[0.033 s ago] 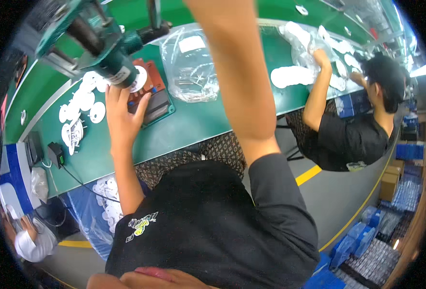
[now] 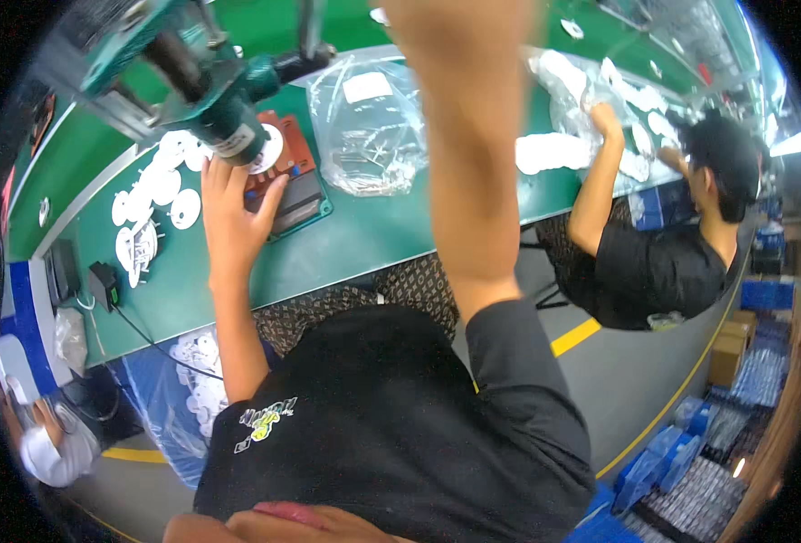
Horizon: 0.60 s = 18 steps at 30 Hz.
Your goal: The person assembles small circular components using a manual press.
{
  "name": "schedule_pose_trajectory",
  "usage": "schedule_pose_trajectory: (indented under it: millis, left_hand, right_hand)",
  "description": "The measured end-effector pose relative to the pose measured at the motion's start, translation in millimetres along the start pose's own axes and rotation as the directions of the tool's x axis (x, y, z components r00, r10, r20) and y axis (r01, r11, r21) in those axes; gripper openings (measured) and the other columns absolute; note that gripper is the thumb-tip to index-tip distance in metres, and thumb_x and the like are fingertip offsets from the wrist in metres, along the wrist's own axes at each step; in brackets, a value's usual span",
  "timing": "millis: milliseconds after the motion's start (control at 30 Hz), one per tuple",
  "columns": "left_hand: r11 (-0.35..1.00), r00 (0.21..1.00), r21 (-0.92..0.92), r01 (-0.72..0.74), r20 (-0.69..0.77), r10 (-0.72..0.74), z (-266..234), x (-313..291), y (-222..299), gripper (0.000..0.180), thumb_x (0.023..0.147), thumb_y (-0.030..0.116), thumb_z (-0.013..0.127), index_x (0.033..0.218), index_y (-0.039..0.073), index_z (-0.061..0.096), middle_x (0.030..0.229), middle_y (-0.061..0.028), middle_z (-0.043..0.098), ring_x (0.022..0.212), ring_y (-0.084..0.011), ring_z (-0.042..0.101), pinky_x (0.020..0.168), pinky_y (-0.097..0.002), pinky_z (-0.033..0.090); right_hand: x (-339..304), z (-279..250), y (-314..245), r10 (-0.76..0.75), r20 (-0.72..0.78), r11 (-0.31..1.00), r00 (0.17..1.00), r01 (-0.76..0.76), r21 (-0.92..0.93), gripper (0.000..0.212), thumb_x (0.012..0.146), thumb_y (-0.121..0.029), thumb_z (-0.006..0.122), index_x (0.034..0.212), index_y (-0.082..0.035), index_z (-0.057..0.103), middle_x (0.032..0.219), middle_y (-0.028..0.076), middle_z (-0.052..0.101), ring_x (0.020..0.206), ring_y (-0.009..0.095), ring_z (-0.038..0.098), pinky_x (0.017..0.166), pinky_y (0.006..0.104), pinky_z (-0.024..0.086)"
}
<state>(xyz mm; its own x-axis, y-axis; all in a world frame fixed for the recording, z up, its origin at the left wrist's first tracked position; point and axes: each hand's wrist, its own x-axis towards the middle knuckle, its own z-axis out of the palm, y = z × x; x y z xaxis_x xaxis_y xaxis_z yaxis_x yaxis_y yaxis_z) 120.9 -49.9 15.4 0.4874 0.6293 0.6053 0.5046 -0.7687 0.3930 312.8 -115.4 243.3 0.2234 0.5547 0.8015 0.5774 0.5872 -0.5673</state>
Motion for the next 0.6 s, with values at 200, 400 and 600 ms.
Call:
schedule_pose_trajectory:
  millis: [200,400,600]
  left_hand:
    - [0.999,1.0,-0.036,-0.017,-0.019,0.017,4,6,5,0.038,0.075,0.018,0.078,0.108,0.005,0.063,0.133,-0.009,0.057,0.134,-0.0303,0.046,0.114,-0.0568,0.029]
    - [0.995,0.991,0.037,-0.093,-0.094,0.096,3,6,-3,0.042,0.071,0.01,0.079,0.11,0.006,0.064,0.131,-0.0097,0.06,0.127,-0.0291,0.053,0.115,-0.0566,0.03]
    - [0.769,0.946,-0.605,0.207,-0.077,-0.315,-24,-63,49,0.031,0.086,0.013,0.068,0.113,-0.001,0.068,0.111,-0.013,0.072,0.109,-0.0246,0.067,0.109,-0.046,0.041]
  right_hand:
    - [-208,0,16,0.041,-0.388,0.957,0.921,0.076,0.28,0.033,0.075,-0.037,0.052,0.056,-0.011,0.043,0.046,0.012,0.045,0.058,0.025,0.053,0.08,0.0444,0.042]
    - [-79,9,-24,0.226,-0.569,0.757,0.791,0.225,0.614,0.069,0.102,-0.045,0.033,0.136,0.014,0.044,0.144,0.033,0.045,0.135,0.045,0.042,0.117,0.0603,0.025]
    - [-187,18,31,-0.042,0.239,0.991,0.97,0.071,-0.117,0.053,0.066,-0.025,0.091,0.107,-0.008,0.062,0.13,0.021,0.057,0.125,0.038,0.055,0.103,0.0518,0.045]
